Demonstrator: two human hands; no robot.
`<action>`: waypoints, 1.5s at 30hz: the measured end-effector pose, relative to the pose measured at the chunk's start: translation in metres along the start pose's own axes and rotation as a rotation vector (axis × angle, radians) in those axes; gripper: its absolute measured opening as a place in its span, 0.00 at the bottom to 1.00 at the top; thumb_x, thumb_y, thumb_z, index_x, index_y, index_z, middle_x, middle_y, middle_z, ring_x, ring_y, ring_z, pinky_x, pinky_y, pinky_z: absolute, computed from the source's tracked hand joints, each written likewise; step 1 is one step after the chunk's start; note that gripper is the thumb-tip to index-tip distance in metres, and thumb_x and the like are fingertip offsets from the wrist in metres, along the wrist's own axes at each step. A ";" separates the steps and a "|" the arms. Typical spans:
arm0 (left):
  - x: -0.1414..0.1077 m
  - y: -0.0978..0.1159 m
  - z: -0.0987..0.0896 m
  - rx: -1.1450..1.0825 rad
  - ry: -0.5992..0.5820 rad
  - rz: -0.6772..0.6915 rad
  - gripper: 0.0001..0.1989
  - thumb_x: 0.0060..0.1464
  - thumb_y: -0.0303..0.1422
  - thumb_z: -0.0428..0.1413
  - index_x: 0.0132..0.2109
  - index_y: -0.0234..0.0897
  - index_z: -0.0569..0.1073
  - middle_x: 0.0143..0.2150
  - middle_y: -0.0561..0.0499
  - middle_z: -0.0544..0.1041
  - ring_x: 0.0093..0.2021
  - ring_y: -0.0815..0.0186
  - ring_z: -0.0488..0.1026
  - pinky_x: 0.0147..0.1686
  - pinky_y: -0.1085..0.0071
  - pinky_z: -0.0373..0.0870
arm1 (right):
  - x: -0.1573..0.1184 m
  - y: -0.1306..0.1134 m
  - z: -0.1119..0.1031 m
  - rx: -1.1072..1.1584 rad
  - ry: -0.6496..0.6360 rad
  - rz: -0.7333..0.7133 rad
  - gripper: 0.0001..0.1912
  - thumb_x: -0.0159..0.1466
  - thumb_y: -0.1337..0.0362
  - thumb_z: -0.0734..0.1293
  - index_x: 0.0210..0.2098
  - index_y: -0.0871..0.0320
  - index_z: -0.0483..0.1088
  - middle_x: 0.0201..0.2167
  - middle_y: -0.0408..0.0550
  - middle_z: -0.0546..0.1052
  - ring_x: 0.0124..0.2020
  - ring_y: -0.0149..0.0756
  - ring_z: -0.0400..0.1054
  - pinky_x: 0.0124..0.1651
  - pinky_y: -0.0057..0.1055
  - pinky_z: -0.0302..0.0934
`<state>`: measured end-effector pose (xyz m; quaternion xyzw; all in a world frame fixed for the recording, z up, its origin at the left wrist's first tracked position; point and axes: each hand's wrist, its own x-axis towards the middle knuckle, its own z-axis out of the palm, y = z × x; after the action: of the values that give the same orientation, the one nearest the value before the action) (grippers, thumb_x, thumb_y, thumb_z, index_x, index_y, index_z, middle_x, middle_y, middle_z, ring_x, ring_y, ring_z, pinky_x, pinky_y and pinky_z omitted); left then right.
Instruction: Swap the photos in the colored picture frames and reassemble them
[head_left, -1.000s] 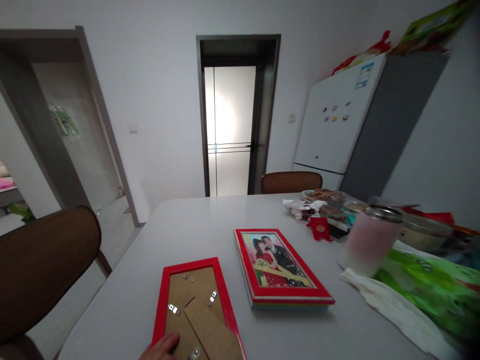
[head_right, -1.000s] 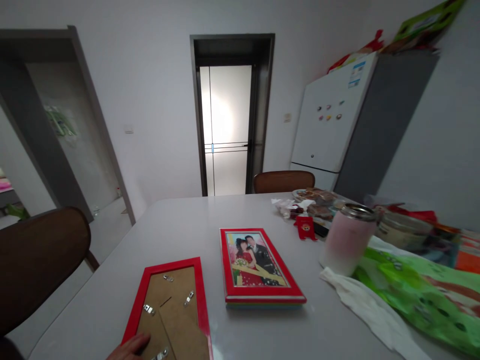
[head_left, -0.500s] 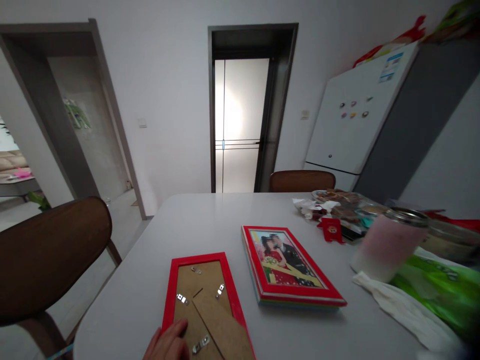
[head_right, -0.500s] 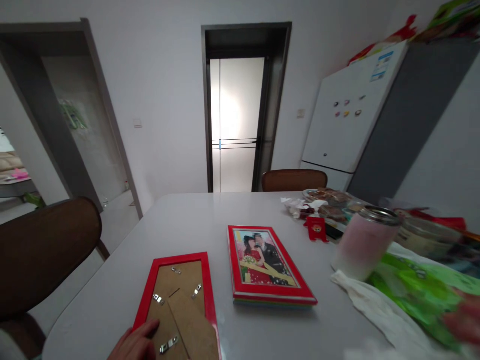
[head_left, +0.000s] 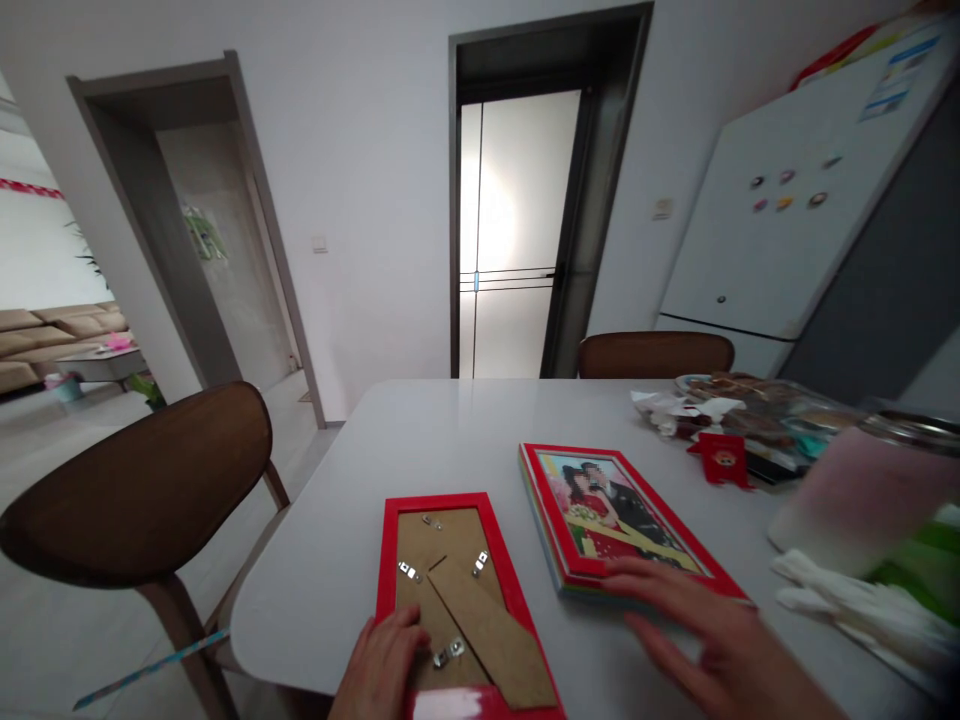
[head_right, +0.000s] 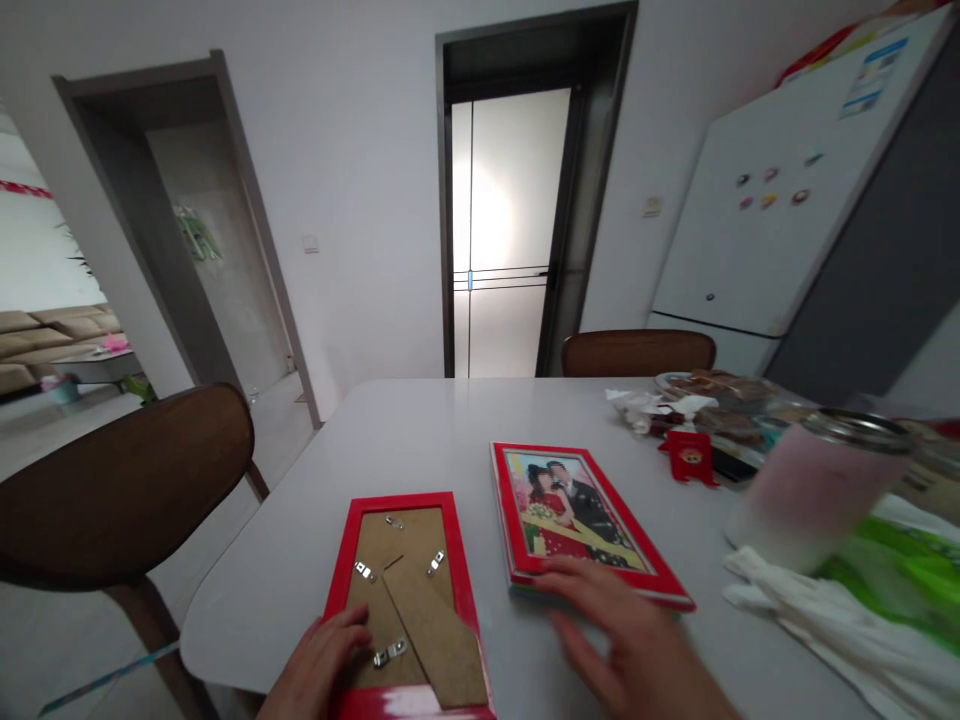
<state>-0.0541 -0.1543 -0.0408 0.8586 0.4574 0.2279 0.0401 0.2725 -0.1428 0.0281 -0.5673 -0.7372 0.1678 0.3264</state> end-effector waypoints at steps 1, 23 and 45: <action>0.001 0.000 0.001 -0.012 0.022 -0.011 0.25 0.41 0.45 0.56 0.45 0.36 0.65 0.49 0.37 0.69 0.48 0.53 0.67 0.44 0.57 0.67 | 0.003 -0.015 0.020 -0.020 -0.117 -0.061 0.13 0.55 0.59 0.60 0.38 0.49 0.70 0.43 0.47 0.70 0.45 0.39 0.63 0.46 0.34 0.58; 0.040 0.019 -0.015 -1.124 0.321 -0.580 0.30 0.47 0.38 0.52 0.55 0.32 0.51 0.49 0.40 0.69 0.48 0.57 0.67 0.45 0.62 0.65 | 0.036 -0.092 0.077 0.016 -0.152 -0.081 0.18 0.46 0.67 0.62 0.39 0.58 0.67 0.37 0.49 0.69 0.40 0.36 0.62 0.45 0.30 0.55; -0.009 -0.059 -0.043 -0.086 0.361 -0.588 0.22 0.46 0.32 0.49 0.49 0.30 0.61 0.51 0.41 0.65 0.52 0.55 0.62 0.51 0.56 0.58 | 0.057 -0.042 0.103 0.130 -0.049 0.241 0.31 0.50 0.73 0.55 0.54 0.70 0.50 0.39 0.58 0.70 0.40 0.41 0.65 0.44 0.37 0.57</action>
<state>-0.1219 -0.1333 -0.0223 0.6334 0.6751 0.3736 0.0586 0.1646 -0.0884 -0.0050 -0.6250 -0.6591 0.2671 0.3218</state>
